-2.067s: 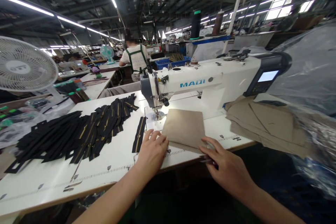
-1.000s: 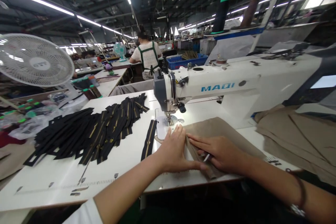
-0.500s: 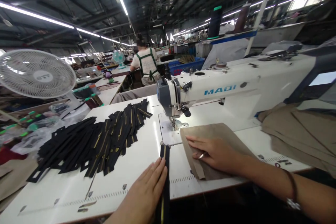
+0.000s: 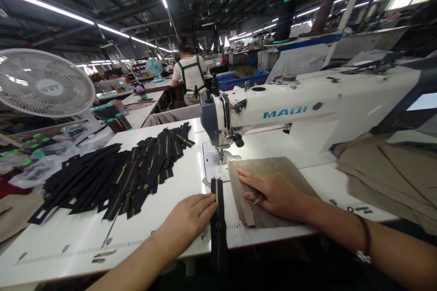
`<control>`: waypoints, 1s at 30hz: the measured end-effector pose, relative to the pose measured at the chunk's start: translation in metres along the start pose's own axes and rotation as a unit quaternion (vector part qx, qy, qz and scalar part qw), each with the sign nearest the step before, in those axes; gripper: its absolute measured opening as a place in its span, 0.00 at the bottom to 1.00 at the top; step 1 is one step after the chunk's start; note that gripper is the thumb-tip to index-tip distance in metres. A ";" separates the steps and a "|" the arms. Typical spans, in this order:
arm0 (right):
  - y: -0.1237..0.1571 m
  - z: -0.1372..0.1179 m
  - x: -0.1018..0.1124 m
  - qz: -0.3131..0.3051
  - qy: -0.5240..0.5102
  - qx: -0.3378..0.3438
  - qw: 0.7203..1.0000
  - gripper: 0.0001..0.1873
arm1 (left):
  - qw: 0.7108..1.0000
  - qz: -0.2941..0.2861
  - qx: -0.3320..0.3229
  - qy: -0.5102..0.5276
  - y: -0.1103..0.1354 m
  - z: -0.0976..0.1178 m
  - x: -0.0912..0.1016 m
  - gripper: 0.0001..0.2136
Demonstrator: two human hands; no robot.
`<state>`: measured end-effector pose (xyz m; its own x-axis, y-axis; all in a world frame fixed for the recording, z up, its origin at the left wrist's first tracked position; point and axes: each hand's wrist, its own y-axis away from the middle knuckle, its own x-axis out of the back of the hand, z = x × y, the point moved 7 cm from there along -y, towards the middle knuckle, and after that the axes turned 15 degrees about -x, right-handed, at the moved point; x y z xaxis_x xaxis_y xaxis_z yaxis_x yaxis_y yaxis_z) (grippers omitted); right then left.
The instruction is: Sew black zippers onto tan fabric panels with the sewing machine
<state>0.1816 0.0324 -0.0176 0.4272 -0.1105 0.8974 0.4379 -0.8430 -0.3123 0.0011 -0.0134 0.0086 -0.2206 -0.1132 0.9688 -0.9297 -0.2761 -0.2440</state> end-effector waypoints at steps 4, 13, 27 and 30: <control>-0.001 -0.002 0.001 -0.011 0.012 0.003 1.000 0.22 | 0.996 0.081 0.035 -0.009 -0.009 -0.011 0.010 0.13; -0.004 -0.008 0.005 -0.034 -0.056 0.005 0.998 0.31 | 0.983 0.163 0.034 -0.082 -0.075 -0.017 -0.001 0.09; -0.005 -0.007 0.000 -0.024 -0.033 -0.003 0.999 0.25 | 0.986 0.141 0.053 -0.072 -0.071 -0.028 -0.032 0.14; -0.006 -0.007 0.000 -0.016 -0.024 0.004 1.000 0.26 | 0.984 0.150 0.055 -0.075 -0.072 -0.030 -0.033 0.15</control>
<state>0.1733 0.0333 -0.0133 0.4499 -0.0577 0.8912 0.4578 -0.8419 -0.2856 0.0664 0.0385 -0.0044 -0.4264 -0.3429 0.8370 -0.7901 -0.3093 -0.5292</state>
